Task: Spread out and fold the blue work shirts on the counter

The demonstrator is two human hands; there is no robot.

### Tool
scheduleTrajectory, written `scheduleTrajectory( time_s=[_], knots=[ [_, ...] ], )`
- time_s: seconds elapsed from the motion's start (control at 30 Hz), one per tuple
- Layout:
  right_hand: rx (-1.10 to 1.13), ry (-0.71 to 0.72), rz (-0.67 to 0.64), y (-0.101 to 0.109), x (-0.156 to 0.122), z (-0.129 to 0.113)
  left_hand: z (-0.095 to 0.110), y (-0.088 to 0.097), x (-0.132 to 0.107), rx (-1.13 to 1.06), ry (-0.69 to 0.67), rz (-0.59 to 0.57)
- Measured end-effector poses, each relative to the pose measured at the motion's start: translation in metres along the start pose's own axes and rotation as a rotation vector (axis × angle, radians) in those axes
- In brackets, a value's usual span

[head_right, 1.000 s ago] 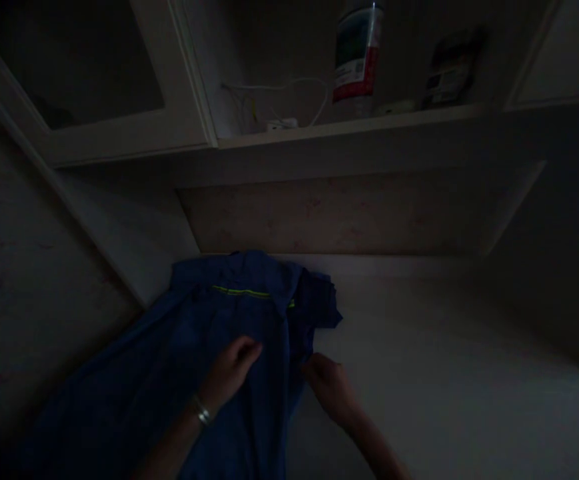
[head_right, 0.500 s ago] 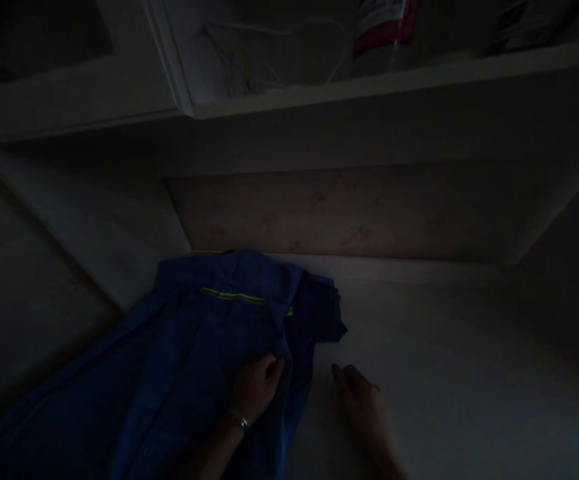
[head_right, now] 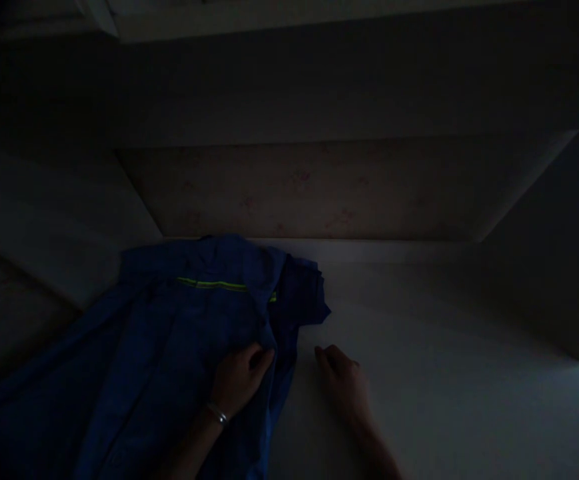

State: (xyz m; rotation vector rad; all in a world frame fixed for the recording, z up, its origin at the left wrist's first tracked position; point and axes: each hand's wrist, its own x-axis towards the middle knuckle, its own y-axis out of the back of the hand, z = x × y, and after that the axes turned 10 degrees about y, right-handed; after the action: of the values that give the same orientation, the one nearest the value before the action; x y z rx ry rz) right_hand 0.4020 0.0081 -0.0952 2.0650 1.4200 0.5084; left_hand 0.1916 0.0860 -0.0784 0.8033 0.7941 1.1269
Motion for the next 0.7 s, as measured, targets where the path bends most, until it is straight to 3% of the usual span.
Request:
scheduleTrajectory(
  time_s=[0.5, 0.6, 0.7],
  knots=[
    [-0.036, -0.018, -0.036, 0.003, 0.001, -0.001, 0.004, 0.006, 0.003, 0.037, 0.030, -0.021],
    [0.017, -0.011, 0.017, -0.001, 0.000, 0.002, 0.005, 0.014, 0.003, -0.017, 0.024, -0.103],
    [0.134, 0.025, 0.145, -0.007, 0.002, 0.000, 0.003, 0.023, -0.022, -0.088, -0.057, -0.214]
  ],
)
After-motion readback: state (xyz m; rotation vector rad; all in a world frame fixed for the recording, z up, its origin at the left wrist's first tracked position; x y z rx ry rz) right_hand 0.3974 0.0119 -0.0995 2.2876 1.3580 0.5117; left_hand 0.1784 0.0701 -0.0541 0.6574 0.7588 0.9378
